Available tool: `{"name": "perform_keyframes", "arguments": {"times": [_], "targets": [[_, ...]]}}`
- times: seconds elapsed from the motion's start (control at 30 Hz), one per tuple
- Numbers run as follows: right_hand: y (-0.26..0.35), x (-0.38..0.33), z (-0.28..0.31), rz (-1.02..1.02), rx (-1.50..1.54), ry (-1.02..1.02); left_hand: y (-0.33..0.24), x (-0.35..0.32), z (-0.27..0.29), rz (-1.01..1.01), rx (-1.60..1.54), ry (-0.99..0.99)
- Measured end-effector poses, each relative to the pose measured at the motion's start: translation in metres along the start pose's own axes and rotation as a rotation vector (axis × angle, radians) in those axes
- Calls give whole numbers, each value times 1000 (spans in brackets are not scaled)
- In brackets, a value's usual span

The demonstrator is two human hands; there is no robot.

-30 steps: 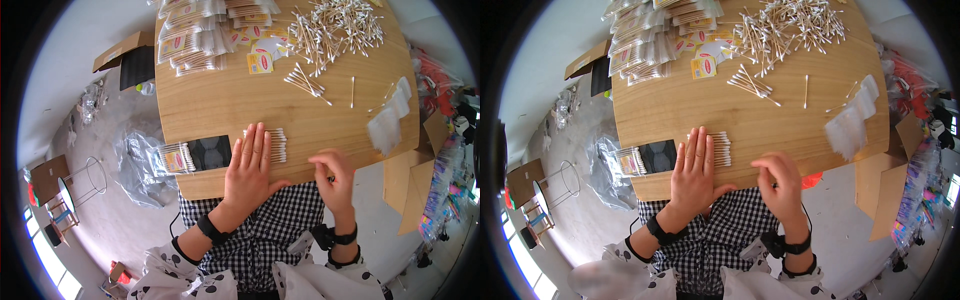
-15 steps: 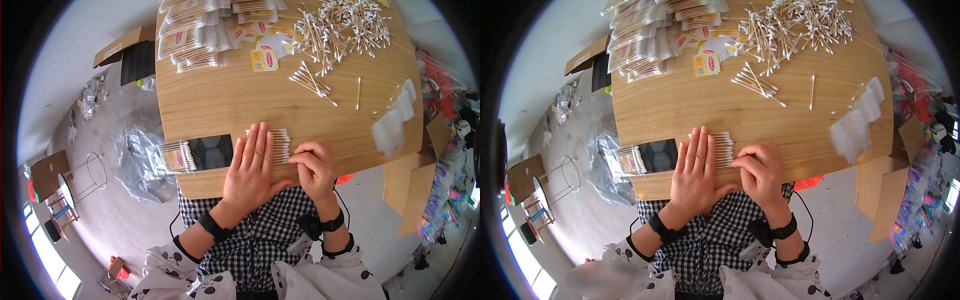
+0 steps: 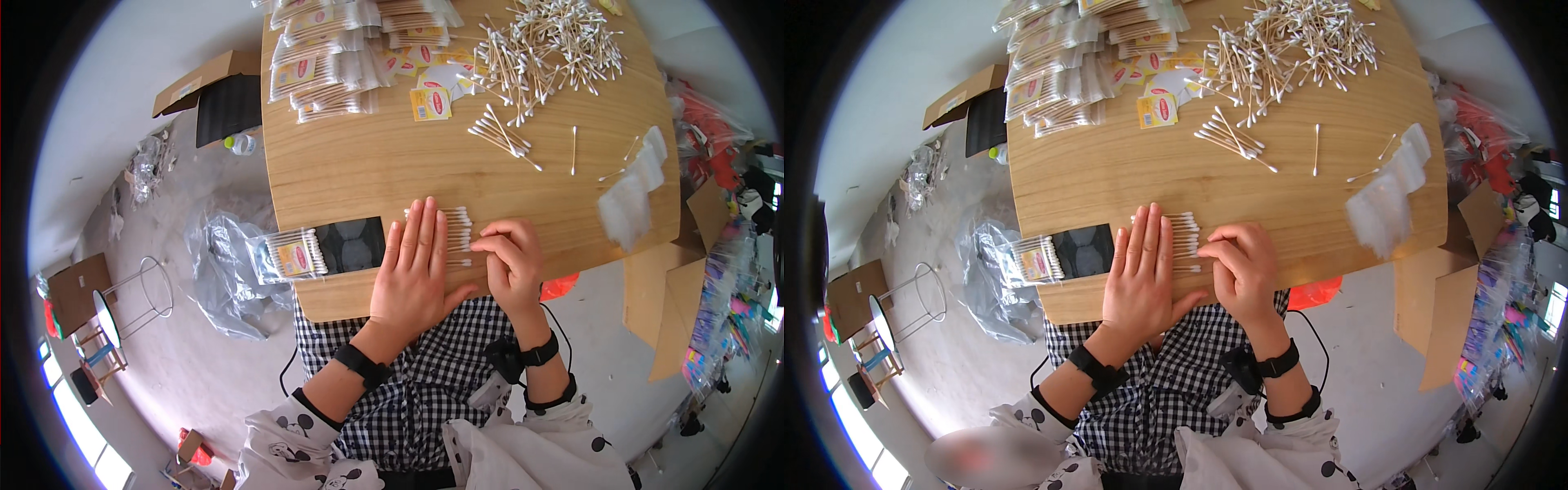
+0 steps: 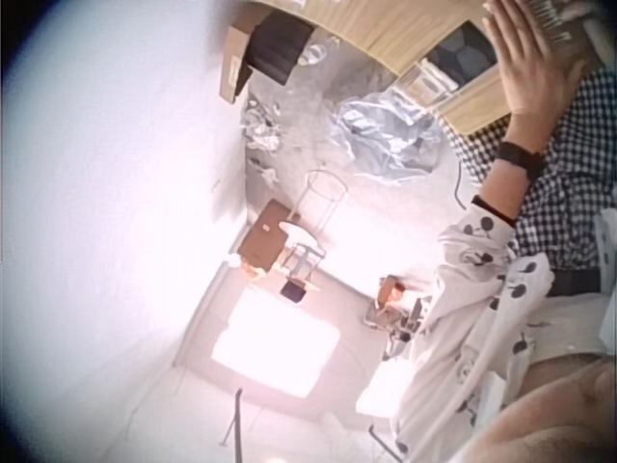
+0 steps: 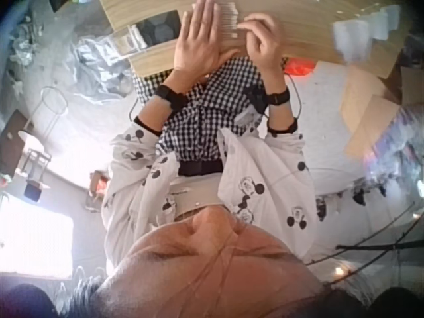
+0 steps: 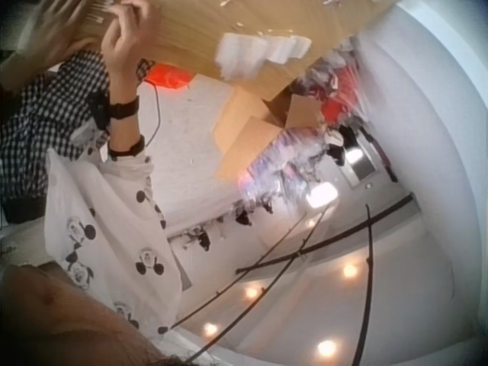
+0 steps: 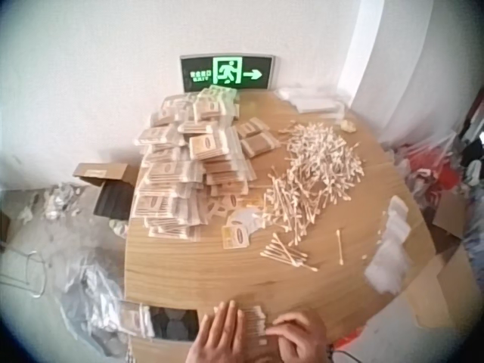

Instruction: Manually organizing and packing cotton swabs into small plastic bags.

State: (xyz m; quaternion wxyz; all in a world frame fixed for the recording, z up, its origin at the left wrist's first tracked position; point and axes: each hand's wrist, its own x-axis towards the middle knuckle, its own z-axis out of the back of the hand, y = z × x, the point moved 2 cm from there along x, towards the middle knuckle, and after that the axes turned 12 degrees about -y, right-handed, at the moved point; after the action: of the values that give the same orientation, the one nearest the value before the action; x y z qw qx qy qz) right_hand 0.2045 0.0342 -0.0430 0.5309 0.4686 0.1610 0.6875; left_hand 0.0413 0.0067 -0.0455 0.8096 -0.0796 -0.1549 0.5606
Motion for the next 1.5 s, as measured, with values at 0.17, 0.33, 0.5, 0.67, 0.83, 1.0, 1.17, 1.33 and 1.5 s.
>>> {"name": "perform_keyframes", "arguments": {"times": [0.17,0.33,0.5,0.67,0.83,1.0,1.17,1.33,1.5], "targets": [[-1,-1,0,16,-1,34,0,0,-1,0,-3,-23],[2,0,-2,-20,-21,8,0,0,-1,5,-15,-37],[-1,-2,-2,-14,-30,37,0,0,-1,3,-13,-46],[-1,-1,-3,-9,-50,14,0,1,-1,2,-11,-49],[2,1,-4,2,-62,31,1,0,-1,-2,-3,-46],[-3,-2,-3,23,-63,60,1,0,-2,-2,-7,-48],[1,1,-5,-35,-77,25,1,0,-2,7,-20,-45],[3,2,-6,-29,-116,47,2,0,-2,10,-39,-52],[4,10,-9,-6,-130,50,2,0,-2,4,-44,-54]]}}
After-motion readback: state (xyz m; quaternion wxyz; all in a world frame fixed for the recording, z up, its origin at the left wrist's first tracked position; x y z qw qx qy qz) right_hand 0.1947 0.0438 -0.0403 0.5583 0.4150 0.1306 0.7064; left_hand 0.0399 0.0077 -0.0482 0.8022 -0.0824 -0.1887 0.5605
